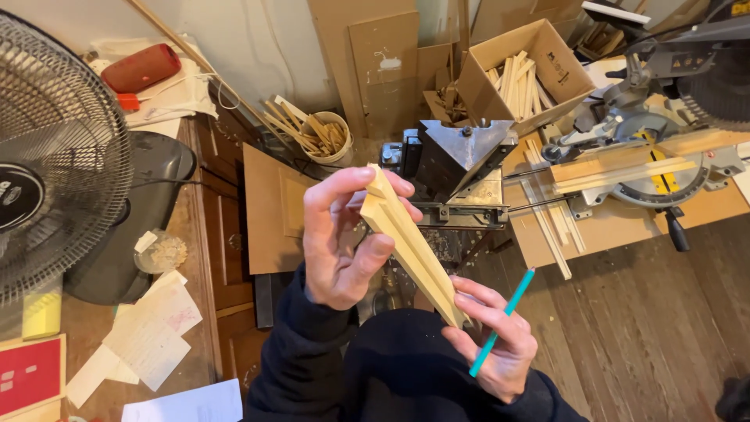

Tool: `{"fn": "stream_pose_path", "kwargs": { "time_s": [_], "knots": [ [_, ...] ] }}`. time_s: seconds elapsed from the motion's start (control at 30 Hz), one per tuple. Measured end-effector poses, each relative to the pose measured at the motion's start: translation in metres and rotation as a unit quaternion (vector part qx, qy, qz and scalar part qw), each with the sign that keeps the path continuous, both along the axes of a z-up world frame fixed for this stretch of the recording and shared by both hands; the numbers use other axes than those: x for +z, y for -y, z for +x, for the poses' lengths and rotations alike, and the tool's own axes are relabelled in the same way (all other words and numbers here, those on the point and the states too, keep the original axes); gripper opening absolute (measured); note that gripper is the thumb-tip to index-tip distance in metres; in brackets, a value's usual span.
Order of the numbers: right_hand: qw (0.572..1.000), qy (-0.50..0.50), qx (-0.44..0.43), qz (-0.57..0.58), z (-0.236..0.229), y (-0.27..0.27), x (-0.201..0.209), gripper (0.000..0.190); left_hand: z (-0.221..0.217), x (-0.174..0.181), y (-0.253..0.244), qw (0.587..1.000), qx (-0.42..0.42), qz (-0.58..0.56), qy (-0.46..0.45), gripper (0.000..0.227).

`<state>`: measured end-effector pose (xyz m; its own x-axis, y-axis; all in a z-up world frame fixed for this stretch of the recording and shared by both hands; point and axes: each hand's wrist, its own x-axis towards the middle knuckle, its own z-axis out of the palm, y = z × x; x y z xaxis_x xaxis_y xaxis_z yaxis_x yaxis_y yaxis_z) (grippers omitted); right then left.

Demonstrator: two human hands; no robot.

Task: Measuring and marking wooden frame segments with a pencil for assembly.

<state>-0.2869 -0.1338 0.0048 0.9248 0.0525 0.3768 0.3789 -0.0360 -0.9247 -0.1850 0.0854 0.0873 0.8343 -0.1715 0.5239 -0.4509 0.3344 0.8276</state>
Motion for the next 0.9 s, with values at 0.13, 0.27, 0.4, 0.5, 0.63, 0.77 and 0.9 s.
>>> {"fn": "stream_pose_path", "kwargs": {
  "time_s": [0.13, 0.27, 0.4, 0.5, 0.63, 0.77, 0.9],
  "knots": [
    [1.0, -0.001, 0.004, 0.006, -0.002, 0.001, -0.001, 0.047, -0.002, 0.003, 0.001, 1.0, -0.01, -0.011, -0.001, 0.048],
    [1.0, 0.007, -0.007, -0.007, -0.003, 0.001, -0.002, 0.047, -0.005, 0.003, 0.002, 1.0, -0.012, -0.015, 0.012, 0.043],
    [1.0, 0.014, -0.018, -0.016, -0.004, 0.001, -0.003, 0.048, -0.008, 0.002, 0.003, 1.0, -0.004, -0.009, 0.011, 0.04],
    [0.999, 0.018, -0.023, -0.019, -0.006, 0.002, -0.005, 0.047, -0.009, 0.005, 0.005, 1.0, 0.0, -0.006, 0.013, 0.039],
    [0.998, 0.034, -0.038, -0.025, -0.006, 0.004, -0.008, 0.048, -0.012, 0.004, 0.007, 1.0, 0.006, -0.015, 0.017, 0.038],
    [0.998, 0.036, -0.039, -0.039, -0.006, 0.006, -0.008, 0.047, -0.016, 0.007, 0.007, 1.0, 0.002, -0.017, -0.005, 0.038],
    [0.998, 0.042, -0.026, -0.042, -0.007, 0.007, -0.006, 0.044, -0.02, 0.012, 0.009, 0.999, 0.006, -0.027, -0.022, 0.043]
  ]
}}
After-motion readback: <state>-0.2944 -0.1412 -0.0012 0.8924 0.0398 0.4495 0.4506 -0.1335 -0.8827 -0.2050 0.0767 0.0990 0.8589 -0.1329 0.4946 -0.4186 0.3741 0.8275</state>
